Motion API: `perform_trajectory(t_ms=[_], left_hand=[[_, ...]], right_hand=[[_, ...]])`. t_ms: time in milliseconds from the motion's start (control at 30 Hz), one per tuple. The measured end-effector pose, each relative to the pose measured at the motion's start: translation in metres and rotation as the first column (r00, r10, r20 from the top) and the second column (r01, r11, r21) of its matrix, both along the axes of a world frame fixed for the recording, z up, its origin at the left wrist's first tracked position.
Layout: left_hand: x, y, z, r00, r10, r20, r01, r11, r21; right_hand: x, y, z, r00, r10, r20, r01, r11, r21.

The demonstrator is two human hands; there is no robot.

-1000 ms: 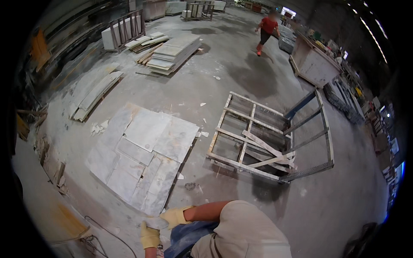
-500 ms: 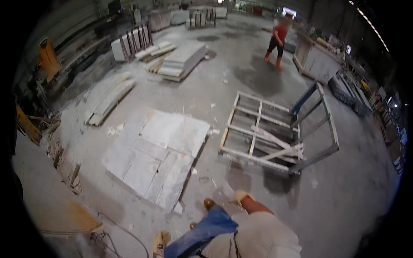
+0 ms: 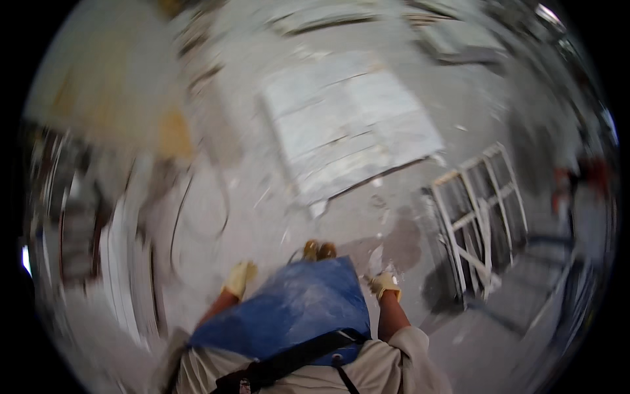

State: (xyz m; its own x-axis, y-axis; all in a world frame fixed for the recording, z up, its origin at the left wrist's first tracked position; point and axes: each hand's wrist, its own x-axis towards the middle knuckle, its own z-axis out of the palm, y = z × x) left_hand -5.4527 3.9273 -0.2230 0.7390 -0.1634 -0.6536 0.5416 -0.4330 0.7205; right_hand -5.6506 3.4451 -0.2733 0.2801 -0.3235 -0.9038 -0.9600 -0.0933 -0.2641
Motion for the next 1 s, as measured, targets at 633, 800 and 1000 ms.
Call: perform_trajectory(t_ms=[633, 800, 1000], left_hand=[[-0.084, 0.160, -0.080, 0.582, 0.772, -0.254, -0.765, 0.626, 0.151], [0.020, 0.235, -0.035, 0.720, 0.617, -0.316, -0.589, 0.785, 0.191], [0.111, 0.355, -0.118, 0.872, 0.490, -0.023, -0.474, 0.854, 0.216]], right_hand=[[0.189, 0.122, 0.023, 0.928, 0.370, -0.035, -0.369, 0.929, 0.036], [0.244, 0.196, 0.023, 0.967, 0.255, 0.028, -0.255, 0.967, -0.001], [0.297, 0.293, 0.069, 0.947, 0.320, 0.020, -0.319, 0.946, -0.057]])
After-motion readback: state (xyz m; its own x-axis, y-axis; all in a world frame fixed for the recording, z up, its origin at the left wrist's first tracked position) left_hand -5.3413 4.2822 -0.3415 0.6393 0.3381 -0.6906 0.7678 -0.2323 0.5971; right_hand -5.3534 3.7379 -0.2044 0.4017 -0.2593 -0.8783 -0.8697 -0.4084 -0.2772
